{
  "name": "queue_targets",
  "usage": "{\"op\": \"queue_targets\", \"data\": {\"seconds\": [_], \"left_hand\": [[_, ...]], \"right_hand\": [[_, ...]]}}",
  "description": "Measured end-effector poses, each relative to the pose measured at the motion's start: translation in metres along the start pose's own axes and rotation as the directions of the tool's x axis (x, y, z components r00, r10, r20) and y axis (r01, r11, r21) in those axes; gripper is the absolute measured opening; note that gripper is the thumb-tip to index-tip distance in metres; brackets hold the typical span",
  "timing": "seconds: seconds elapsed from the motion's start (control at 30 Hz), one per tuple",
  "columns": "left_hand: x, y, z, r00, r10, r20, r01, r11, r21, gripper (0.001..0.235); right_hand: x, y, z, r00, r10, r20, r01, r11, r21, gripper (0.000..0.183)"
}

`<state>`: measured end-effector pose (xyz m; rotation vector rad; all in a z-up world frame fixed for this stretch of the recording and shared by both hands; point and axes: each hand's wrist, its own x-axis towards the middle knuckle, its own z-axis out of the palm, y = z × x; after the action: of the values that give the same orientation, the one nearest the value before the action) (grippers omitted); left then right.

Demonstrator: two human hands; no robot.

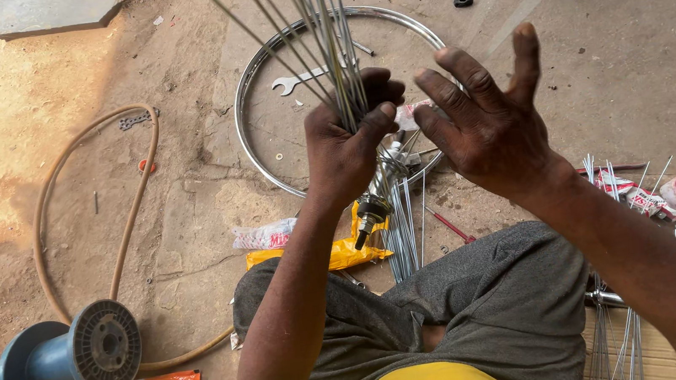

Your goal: The person inserts bicycle spokes into the hub, then attaches them to the rim using nipples. They tighten the spokes with a spoke wrench to secure the wheel structure.

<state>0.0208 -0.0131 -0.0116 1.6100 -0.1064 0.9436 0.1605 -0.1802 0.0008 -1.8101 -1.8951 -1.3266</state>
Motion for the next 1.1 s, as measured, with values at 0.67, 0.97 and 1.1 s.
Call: {"op": "queue_targets", "data": {"seconds": [0.67,0.97,1.1], "left_hand": [[0.025,0.039,-0.042,0.909,-0.013,0.417,0.141,0.950,-0.277,0.033],[0.046,0.015,-0.043,0.914,-0.112,-0.390,0.104,0.994,-0.042,0.034],[0.039,0.002,-0.038,0.878,0.023,-0.478,0.046,0.990,0.132,0.040]], "right_hand": [[-0.114,-0.060,0.090,0.759,0.246,0.603,-0.547,-0.263,0.795,0.035],[-0.059,-0.086,0.035,0.668,0.733,0.128,-0.646,0.486,0.589,0.011],[-0.069,-0.098,0.024,0.732,0.681,-0.016,-0.573,0.629,0.526,0.013]]}}
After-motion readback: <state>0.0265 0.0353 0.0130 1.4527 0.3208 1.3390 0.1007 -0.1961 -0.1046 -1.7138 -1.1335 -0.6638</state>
